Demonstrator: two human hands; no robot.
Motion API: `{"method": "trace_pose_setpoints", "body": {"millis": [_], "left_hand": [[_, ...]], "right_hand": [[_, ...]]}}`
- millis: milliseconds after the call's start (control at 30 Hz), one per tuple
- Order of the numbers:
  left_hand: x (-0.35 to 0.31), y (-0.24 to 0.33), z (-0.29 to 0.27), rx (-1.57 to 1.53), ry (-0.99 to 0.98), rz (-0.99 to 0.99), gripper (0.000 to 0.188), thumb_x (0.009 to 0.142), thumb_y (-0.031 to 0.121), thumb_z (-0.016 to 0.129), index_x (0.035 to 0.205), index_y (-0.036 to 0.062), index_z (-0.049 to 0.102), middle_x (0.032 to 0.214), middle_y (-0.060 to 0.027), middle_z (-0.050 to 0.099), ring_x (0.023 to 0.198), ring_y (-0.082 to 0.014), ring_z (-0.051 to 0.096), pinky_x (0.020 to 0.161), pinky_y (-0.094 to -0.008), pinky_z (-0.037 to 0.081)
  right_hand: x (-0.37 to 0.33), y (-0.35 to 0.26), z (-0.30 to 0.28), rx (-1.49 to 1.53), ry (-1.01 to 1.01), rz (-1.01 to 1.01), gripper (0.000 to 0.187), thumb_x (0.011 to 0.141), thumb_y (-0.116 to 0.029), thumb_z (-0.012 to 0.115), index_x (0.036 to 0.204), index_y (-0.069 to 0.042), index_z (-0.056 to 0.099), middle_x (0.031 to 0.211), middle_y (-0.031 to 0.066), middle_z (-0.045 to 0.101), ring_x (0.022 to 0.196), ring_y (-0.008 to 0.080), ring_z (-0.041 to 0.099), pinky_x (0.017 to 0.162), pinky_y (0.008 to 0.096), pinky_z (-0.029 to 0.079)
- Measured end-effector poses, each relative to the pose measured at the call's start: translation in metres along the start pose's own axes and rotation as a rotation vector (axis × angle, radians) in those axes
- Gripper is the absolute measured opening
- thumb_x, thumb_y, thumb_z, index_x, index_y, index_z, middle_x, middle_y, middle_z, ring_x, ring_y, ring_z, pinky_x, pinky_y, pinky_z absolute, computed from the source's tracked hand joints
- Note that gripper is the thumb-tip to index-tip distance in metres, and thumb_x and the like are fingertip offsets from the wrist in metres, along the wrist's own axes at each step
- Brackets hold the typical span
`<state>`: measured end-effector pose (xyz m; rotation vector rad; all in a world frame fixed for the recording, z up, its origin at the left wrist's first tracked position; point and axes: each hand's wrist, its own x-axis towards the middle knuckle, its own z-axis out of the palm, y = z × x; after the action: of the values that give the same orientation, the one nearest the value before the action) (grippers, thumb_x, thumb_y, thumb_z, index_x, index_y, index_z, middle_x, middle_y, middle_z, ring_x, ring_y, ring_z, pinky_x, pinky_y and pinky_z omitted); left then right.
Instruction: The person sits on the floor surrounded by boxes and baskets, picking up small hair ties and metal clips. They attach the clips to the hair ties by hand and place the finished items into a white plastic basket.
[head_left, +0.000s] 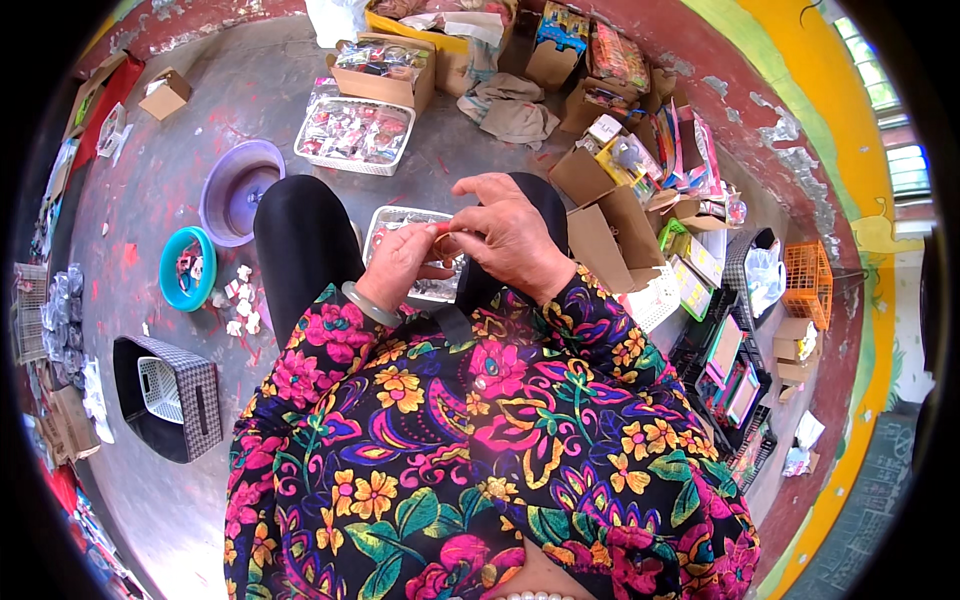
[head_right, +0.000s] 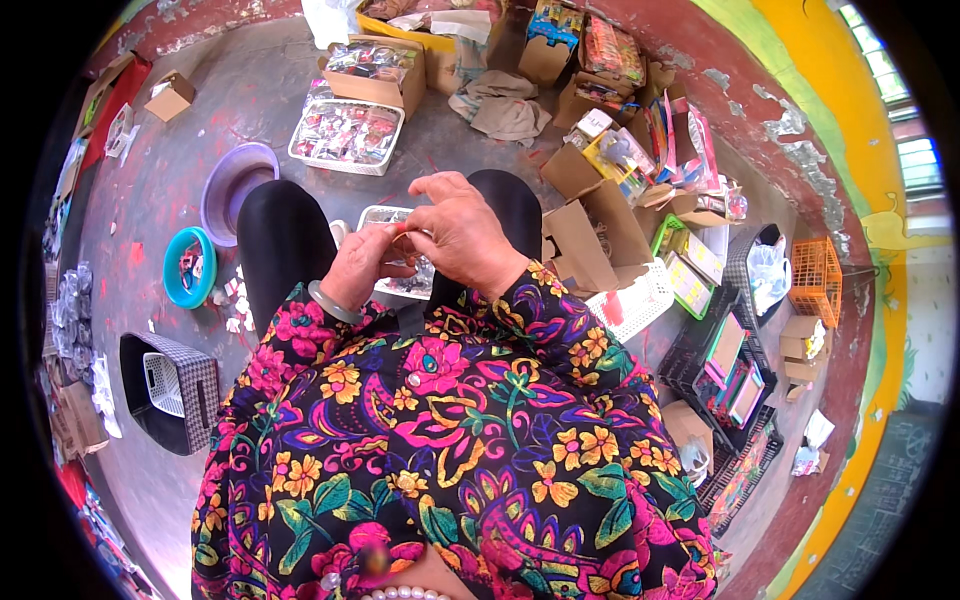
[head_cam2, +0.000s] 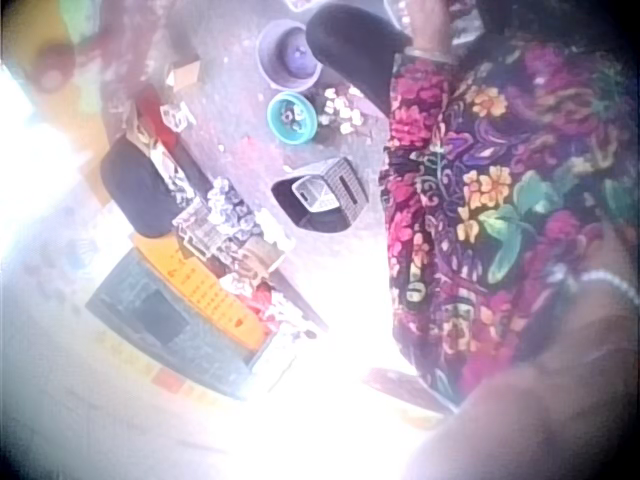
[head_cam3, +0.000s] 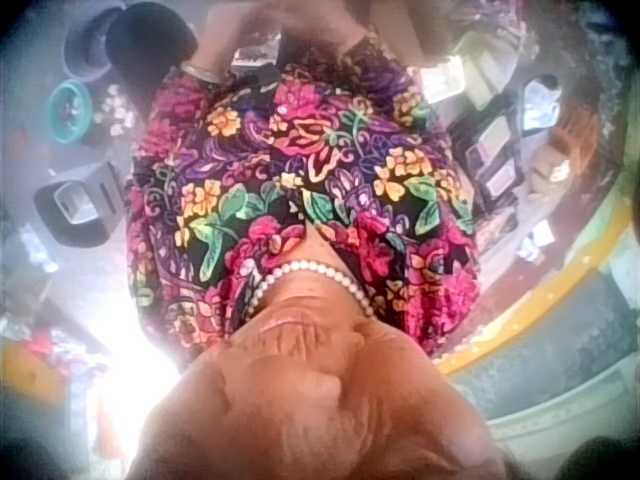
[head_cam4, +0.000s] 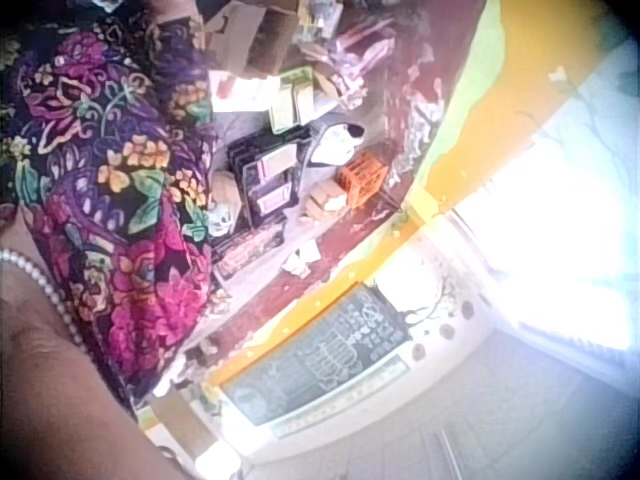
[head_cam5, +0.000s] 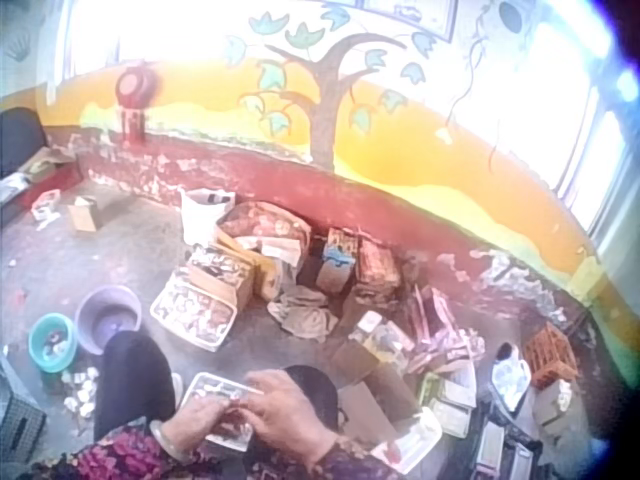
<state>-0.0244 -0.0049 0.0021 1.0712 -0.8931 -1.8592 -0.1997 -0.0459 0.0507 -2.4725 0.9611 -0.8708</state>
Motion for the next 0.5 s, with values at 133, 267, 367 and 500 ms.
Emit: {"method": "trace_pose_setpoints", "body": {"millis": [133,267,367,500], "left_hand": [[0.003,-0.003,-0.003,0.054,-0.026,0.004,0.037,0.094,0.028,0.036,0.107,-0.0003,0.055,0.094,-0.0074,0.061,0.085,-0.0149,0.060,0.071,-0.0288,0.052],[0.003,-0.004,-0.003,0.038,-0.064,0.025,0.036,0.094,0.027,0.036,0.109,-0.0001,0.055,0.093,-0.0064,0.061,0.083,-0.0137,0.059,0.069,-0.0275,0.052],[0.001,0.000,0.000,0.009,-0.070,0.018,0.035,0.094,0.025,0.037,0.112,-0.0002,0.053,0.095,-0.0064,0.060,0.085,-0.0131,0.059,0.067,-0.0261,0.052],[0.002,0.000,-0.005,0.057,-0.086,0.008,0.036,0.094,0.026,0.037,0.112,-0.0002,0.053,0.097,-0.0074,0.061,0.090,-0.0144,0.059,0.064,-0.0260,0.052]], "right_hand": [[0.001,-0.001,0.004,-0.103,-0.080,-0.002,0.011,0.070,-0.015,0.061,0.076,-0.007,0.067,0.110,0.0123,0.056,0.113,0.0312,0.044,0.088,0.0405,0.039],[0.003,-0.002,0.009,-0.162,-0.143,-0.023,0.013,0.071,-0.014,0.059,0.077,-0.007,0.068,0.113,0.0125,0.055,0.117,0.0311,0.043,0.088,0.0431,0.038],[0.003,0.000,0.013,-0.182,-0.182,-0.037,0.014,0.072,-0.014,0.058,0.078,-0.007,0.068,0.114,0.0130,0.055,0.117,0.0310,0.042,0.089,0.0434,0.038],[0.003,0.002,0.016,-0.084,-0.192,-0.026,0.016,0.072,-0.012,0.057,0.082,-0.008,0.069,0.114,0.0147,0.054,0.117,0.0322,0.042,0.092,0.0428,0.037]]}}
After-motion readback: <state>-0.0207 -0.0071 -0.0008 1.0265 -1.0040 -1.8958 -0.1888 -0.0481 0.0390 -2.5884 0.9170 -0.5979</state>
